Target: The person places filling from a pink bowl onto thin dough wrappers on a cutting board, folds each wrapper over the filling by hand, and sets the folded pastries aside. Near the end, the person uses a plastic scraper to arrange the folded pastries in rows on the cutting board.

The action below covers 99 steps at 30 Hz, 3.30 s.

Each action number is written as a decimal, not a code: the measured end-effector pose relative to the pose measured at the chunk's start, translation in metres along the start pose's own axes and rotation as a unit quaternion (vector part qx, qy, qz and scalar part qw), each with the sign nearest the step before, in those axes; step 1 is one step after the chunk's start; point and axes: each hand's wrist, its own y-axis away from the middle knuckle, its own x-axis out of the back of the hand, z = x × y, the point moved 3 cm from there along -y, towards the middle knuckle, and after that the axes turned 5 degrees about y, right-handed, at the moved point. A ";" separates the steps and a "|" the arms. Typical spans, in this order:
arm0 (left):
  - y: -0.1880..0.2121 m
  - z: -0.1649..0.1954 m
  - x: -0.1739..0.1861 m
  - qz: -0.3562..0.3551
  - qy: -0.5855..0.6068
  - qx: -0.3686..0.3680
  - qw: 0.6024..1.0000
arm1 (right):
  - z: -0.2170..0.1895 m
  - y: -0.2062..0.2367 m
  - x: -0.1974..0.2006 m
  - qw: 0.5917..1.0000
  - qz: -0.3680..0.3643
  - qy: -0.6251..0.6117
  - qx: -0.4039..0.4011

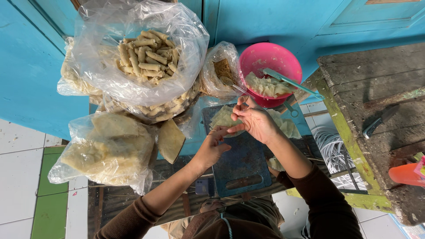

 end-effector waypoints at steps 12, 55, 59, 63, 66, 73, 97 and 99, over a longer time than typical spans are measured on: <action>0.017 0.041 0.012 0.091 -0.377 -0.199 0.900 | -0.005 -0.005 -0.002 0.992 0.063 0.033 0.105; 0.031 0.046 0.039 0.143 -0.509 -0.144 0.836 | -0.009 0.016 0.011 0.670 0.058 0.737 0.075; 0.027 0.043 0.040 0.146 -0.488 -0.119 0.852 | -0.013 0.016 0.018 0.649 0.053 0.759 0.027; 0.026 0.041 0.038 0.152 -0.479 -0.134 0.854 | -0.012 0.015 0.018 0.622 0.046 0.782 -0.008; 0.025 0.043 0.034 0.157 -0.460 -0.144 0.862 | -0.012 0.014 0.017 0.638 0.060 0.767 -0.034; 0.025 0.052 0.024 0.154 -0.454 -0.193 0.856 | -0.007 0.009 0.013 0.794 0.078 0.598 -0.078; 0.029 0.052 0.016 0.142 -0.421 -0.181 0.877 | 0.006 0.012 0.008 0.798 0.030 0.602 -0.004; 0.030 0.051 0.016 0.142 -0.421 -0.180 0.878 | 0.004 0.013 0.005 0.795 0.020 0.607 0.020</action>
